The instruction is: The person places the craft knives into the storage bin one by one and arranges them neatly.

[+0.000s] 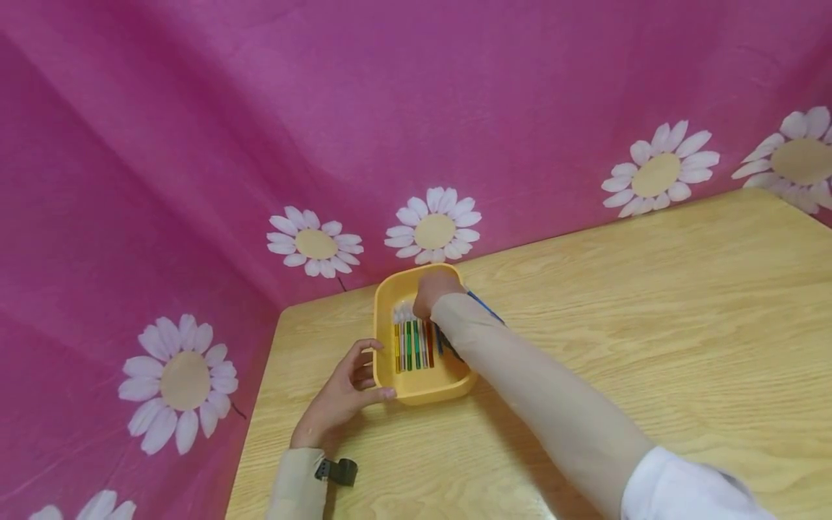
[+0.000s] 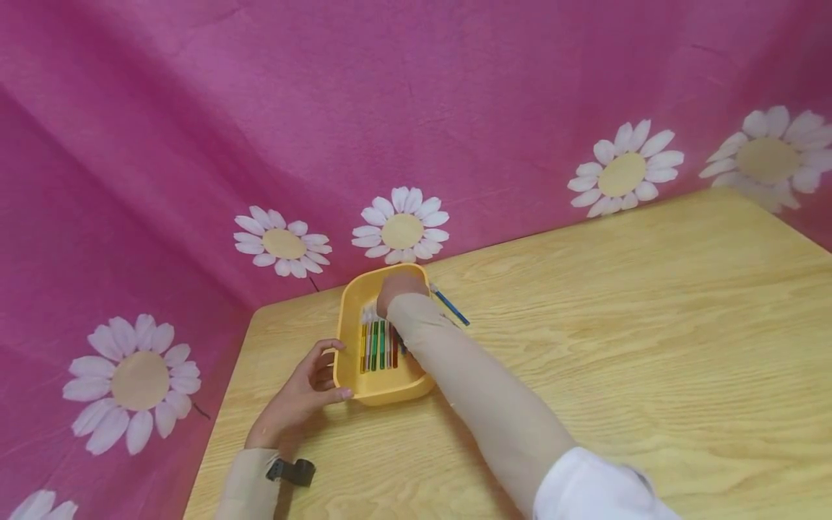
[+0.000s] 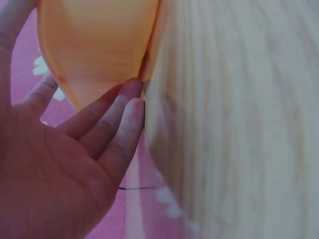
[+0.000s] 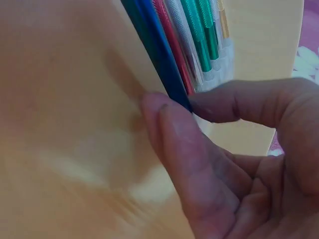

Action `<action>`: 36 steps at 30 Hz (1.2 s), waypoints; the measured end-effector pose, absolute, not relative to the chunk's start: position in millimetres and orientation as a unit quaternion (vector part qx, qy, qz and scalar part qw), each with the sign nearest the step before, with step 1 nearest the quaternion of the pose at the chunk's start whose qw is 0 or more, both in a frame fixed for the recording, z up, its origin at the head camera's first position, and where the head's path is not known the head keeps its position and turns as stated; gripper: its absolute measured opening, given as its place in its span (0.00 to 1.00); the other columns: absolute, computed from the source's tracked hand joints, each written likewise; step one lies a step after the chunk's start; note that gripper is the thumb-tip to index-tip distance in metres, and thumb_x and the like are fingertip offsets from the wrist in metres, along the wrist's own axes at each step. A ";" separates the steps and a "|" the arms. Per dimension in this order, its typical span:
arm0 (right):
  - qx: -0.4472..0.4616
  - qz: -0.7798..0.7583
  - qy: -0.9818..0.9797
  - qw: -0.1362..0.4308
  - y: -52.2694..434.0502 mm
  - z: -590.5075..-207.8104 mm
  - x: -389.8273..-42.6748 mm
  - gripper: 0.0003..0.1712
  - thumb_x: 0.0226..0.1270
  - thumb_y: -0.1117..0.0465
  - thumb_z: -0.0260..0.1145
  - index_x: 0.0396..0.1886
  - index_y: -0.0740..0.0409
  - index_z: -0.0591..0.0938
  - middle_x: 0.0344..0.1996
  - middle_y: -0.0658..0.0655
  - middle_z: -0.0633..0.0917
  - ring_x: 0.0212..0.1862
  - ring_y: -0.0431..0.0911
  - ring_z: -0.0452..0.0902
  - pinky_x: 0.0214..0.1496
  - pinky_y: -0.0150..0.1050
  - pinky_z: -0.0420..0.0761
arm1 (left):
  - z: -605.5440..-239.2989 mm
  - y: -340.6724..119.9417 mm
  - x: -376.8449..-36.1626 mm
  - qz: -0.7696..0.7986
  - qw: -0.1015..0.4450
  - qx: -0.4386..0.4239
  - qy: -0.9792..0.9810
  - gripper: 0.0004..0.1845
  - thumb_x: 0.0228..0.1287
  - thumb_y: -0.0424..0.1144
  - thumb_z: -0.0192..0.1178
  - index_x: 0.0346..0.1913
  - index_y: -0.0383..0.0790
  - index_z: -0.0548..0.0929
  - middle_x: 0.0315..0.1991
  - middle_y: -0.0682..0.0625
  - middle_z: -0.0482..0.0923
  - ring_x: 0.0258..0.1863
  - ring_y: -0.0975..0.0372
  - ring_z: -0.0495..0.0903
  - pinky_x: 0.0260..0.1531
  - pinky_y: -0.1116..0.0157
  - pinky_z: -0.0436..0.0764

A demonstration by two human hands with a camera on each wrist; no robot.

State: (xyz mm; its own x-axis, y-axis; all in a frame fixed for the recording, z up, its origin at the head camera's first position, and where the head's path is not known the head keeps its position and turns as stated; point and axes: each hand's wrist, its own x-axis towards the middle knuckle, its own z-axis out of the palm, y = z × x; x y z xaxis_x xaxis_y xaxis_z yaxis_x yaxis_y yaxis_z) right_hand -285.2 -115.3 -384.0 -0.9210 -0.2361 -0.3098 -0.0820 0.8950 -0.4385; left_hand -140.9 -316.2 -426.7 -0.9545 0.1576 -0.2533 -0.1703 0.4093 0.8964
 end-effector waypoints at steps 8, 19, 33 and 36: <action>-0.096 -0.171 0.960 0.199 -120.3 -387.7 -288.3 0.13 0.64 0.59 0.72 0.47 0.58 0.87 0.45 0.55 0.84 0.46 0.48 0.77 0.51 0.37 0.79 | -425.3 -317.6 -141.5 0.538 0.150 0.017 0.829 0.38 0.59 0.38 0.78 0.68 0.55 0.68 0.71 0.43 0.74 0.61 0.51 0.80 0.65 0.50 0.78; -0.090 -0.195 0.943 0.256 -120.6 -390.3 -295.4 0.14 0.59 0.68 0.72 0.46 0.62 0.85 0.39 0.58 0.84 0.36 0.48 0.82 0.28 0.33 0.80 | -426.0 -315.6 -140.2 0.558 0.160 -0.026 0.814 0.39 0.58 0.40 0.78 0.69 0.57 0.69 0.71 0.47 0.73 0.63 0.51 0.78 0.65 0.51 0.77; -0.147 -0.191 0.936 0.258 -114.5 -375.4 -282.1 0.12 0.65 0.69 0.67 0.48 0.64 0.81 0.37 0.60 0.83 0.24 0.45 0.80 0.20 0.31 0.77 | -428.0 -317.7 -143.0 0.539 0.156 0.025 0.827 0.39 0.61 0.38 0.76 0.70 0.52 0.66 0.70 0.41 0.74 0.63 0.50 0.79 0.64 0.54 0.78; -0.161 -0.210 0.928 0.261 -112.6 -369.9 -285.5 0.12 0.69 0.64 0.65 0.50 0.62 0.79 0.31 0.58 0.85 0.19 0.44 0.82 0.19 0.32 0.80 | -428.5 -318.5 -142.3 0.536 0.154 0.026 0.829 0.38 0.61 0.38 0.76 0.70 0.52 0.66 0.71 0.42 0.74 0.62 0.50 0.80 0.65 0.51 0.78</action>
State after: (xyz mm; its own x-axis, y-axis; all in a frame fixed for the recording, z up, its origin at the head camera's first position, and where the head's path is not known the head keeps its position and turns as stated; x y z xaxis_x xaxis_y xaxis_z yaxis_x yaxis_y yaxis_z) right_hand -285.5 -112.6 -369.9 -0.8117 -0.4085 -0.4174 -0.1890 0.8600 -0.4740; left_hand -142.3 -318.5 -428.5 -0.9512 0.2090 -0.2270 -0.1213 0.4232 0.8979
